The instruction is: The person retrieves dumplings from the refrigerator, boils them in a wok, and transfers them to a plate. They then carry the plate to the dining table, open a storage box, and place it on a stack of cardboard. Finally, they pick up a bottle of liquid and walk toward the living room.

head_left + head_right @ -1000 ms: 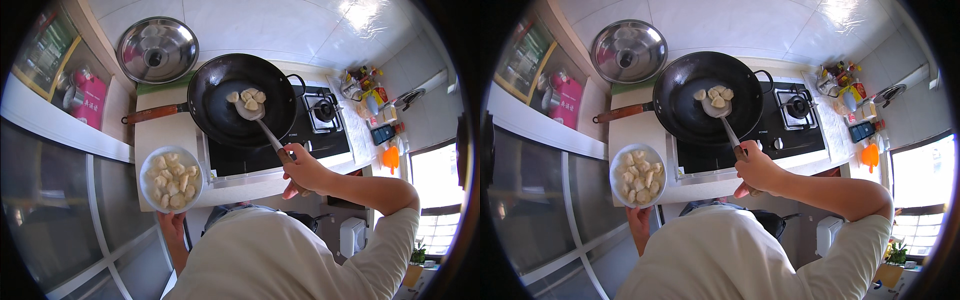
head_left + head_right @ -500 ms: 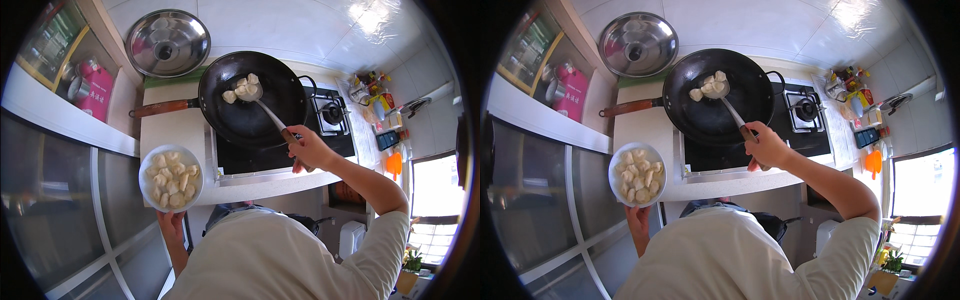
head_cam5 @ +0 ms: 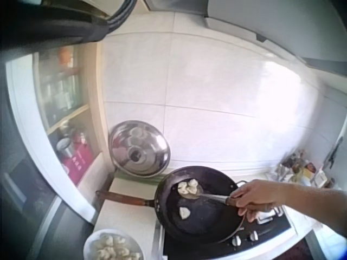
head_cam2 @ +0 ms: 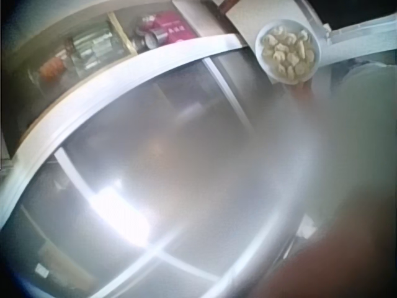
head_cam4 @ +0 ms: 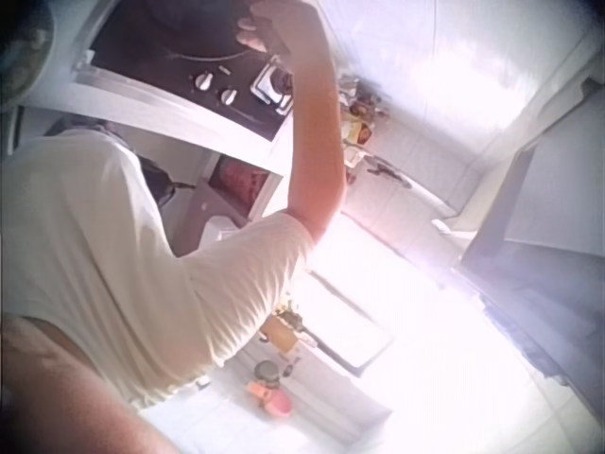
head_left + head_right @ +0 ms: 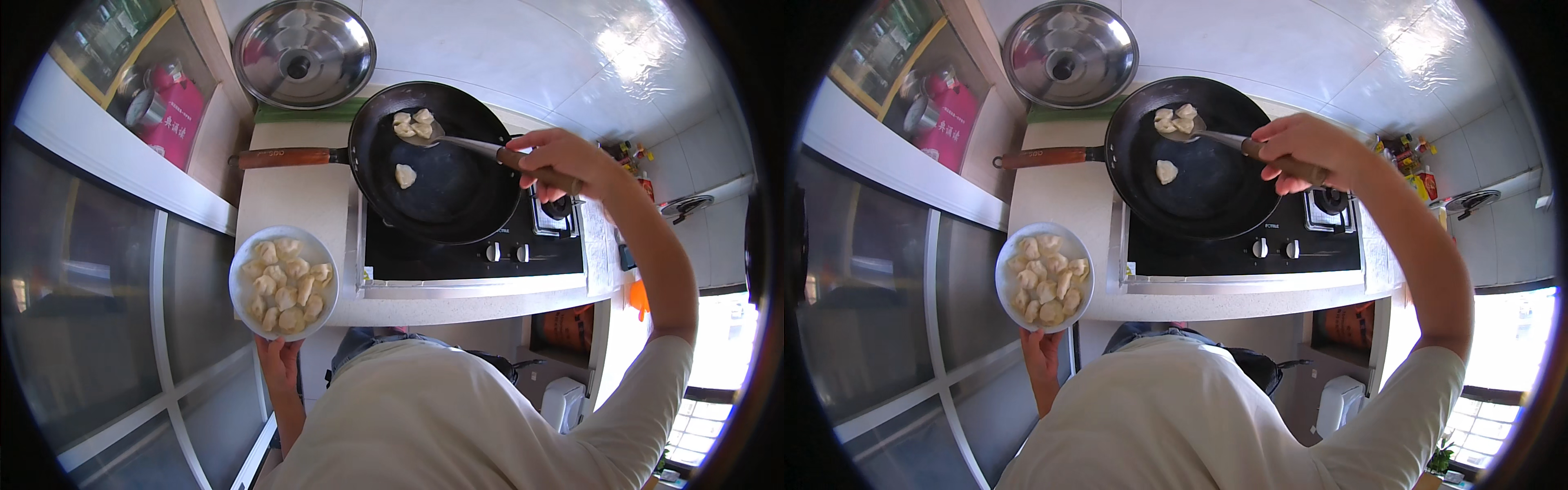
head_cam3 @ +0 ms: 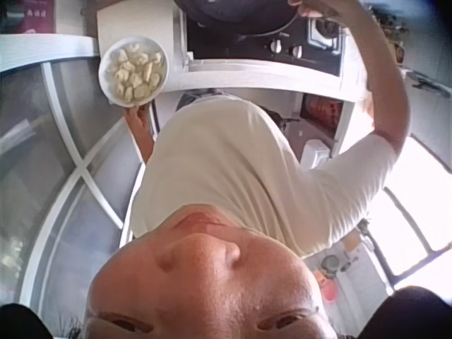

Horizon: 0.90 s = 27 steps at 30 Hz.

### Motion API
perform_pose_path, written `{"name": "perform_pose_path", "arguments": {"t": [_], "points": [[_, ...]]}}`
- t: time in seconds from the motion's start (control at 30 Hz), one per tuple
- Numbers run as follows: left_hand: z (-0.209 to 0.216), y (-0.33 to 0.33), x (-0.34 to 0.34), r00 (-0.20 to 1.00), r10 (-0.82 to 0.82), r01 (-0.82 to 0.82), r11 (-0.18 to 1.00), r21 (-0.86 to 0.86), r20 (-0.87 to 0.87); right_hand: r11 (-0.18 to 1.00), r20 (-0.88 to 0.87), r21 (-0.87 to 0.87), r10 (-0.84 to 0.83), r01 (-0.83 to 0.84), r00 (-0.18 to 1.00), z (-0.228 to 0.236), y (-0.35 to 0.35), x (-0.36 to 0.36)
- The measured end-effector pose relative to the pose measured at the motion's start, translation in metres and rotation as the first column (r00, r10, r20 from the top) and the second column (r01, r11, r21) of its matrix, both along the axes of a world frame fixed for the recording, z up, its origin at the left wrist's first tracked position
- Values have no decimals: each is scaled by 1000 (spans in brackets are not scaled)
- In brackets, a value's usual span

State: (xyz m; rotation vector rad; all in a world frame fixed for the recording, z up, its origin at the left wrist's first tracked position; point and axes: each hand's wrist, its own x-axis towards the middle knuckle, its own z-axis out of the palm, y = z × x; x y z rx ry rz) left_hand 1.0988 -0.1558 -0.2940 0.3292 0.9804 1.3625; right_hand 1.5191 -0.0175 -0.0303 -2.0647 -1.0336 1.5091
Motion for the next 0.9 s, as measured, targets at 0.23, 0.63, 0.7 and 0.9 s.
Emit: {"name": "perform_pose_path", "arguments": {"t": [0.23, 0.63, 0.7, 0.9], "points": [[-1, -1, -1, 1000, 9, -9, 1000, 2, -3, 996, 32, 2, 86, -87, 996, 27, 37, 8], [1, 4, 0, 999, -28, 28, 1000, -9, 42, 981, 244, -182, 115, -71, 963, 90, 112, -22], [1, 7, 3, 998, -50, 50, 999, 0, 48, 902, 31, -428, 72, -52, 997, 91, 143, 1], [8, 6, 3, 999, -24, 25, 999, -25, 32, 861, 69, -497, 163, -108, 984, 93, 190, -15]]}}
